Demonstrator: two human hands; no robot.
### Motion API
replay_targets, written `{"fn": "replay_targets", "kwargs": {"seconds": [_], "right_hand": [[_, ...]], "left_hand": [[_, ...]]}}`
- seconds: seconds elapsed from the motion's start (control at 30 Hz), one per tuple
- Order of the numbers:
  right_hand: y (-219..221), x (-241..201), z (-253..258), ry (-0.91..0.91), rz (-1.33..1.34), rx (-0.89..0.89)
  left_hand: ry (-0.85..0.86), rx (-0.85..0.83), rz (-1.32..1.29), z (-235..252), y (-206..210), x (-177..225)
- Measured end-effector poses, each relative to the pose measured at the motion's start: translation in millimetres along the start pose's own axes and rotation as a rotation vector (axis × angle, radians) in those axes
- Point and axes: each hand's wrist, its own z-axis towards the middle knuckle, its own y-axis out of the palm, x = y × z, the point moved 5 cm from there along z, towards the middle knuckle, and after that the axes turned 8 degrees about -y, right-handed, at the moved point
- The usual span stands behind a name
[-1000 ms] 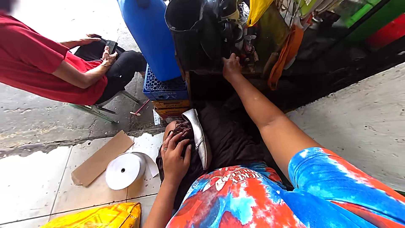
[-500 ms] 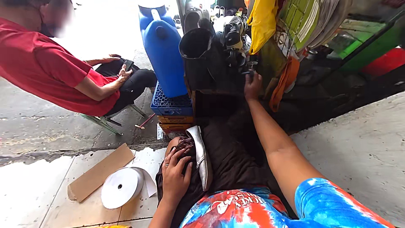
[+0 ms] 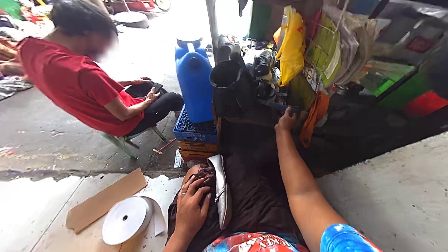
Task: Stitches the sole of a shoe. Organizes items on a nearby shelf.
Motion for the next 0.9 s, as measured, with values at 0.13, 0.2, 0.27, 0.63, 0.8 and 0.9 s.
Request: {"fn": "replay_targets", "kwargs": {"seconds": [0.13, 0.2, 0.27, 0.63, 0.8, 0.9], "right_hand": [[-7, -6, -21, -0.100, -0.009, -0.092], [-18, -19, -33, -0.213, -0.053, -0.139], [-28, -31, -43, -0.297, -0.008, -0.193], [-98, -58, -111, -0.345, 0.124, -0.815], [-114, -84, -122, -0.365, 0.193, -0.858], [-116, -88, -140, -0.210, 0.224, -0.983]], "left_hand": [[-0.023, -0.028, -0.050, 3, -12, 22], [-0.013, -0.054, -0.055, 8, -24, 46], [-0.113, -0.225, -0.086, 14, -28, 62], [-0.514, -0.498, -0.432, -7, -5, 57], [-0.512, -0.334, -0.866, -25, -36, 58], [-0.516, -0.402, -0.970, -38, -28, 56]]}}
